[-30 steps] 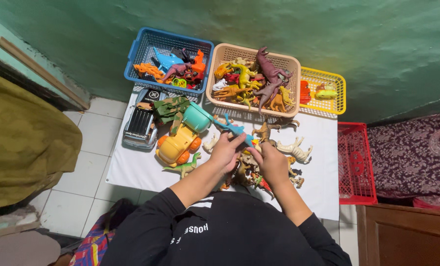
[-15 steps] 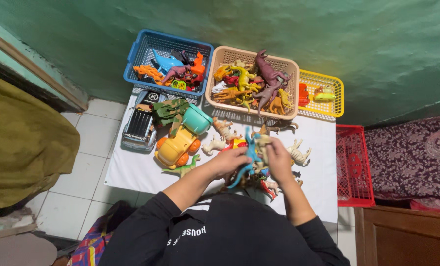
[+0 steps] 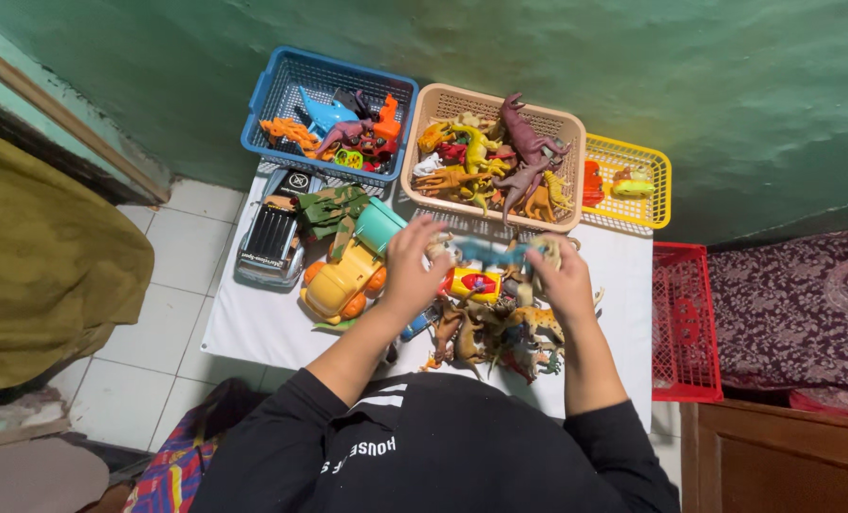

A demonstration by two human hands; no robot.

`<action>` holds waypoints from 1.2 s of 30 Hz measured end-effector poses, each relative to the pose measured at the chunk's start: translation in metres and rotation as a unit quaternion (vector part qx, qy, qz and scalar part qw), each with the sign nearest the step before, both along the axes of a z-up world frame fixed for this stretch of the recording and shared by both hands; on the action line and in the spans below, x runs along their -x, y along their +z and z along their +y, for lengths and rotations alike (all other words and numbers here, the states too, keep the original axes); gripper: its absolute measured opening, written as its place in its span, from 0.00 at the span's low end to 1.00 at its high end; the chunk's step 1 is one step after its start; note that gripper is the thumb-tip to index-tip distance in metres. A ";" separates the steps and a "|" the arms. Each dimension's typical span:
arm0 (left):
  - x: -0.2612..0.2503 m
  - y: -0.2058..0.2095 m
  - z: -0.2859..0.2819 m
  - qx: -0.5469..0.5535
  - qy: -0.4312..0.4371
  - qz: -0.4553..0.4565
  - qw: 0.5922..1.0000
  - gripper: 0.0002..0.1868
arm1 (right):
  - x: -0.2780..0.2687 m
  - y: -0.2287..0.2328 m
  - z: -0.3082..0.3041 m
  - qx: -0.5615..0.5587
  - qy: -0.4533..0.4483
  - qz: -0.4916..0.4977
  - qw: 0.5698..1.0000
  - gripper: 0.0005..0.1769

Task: The person sorts a pile of plastic animal figurines on a table, picking them up one by one and placing them into three colored baskets. The person handles various animal figures and a toy truck, moving them from the table into the baskets.

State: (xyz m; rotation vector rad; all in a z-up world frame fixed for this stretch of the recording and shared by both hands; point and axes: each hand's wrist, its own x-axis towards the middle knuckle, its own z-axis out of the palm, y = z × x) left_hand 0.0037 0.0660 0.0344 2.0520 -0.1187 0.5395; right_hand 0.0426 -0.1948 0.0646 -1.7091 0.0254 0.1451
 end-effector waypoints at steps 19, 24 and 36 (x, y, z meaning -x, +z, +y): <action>-0.006 -0.086 0.015 -0.163 -0.162 0.452 0.862 0.25 | -0.054 -0.143 0.054 0.422 0.201 -0.119 0.876 0.21; -0.003 -0.104 0.020 -0.182 -0.189 0.403 0.877 0.26 | -0.051 -0.167 0.055 0.452 0.198 -0.134 0.859 0.16; -0.002 -0.029 -0.001 0.062 -0.134 0.187 0.971 0.34 | -0.029 -0.091 0.008 0.014 0.072 0.079 0.994 0.10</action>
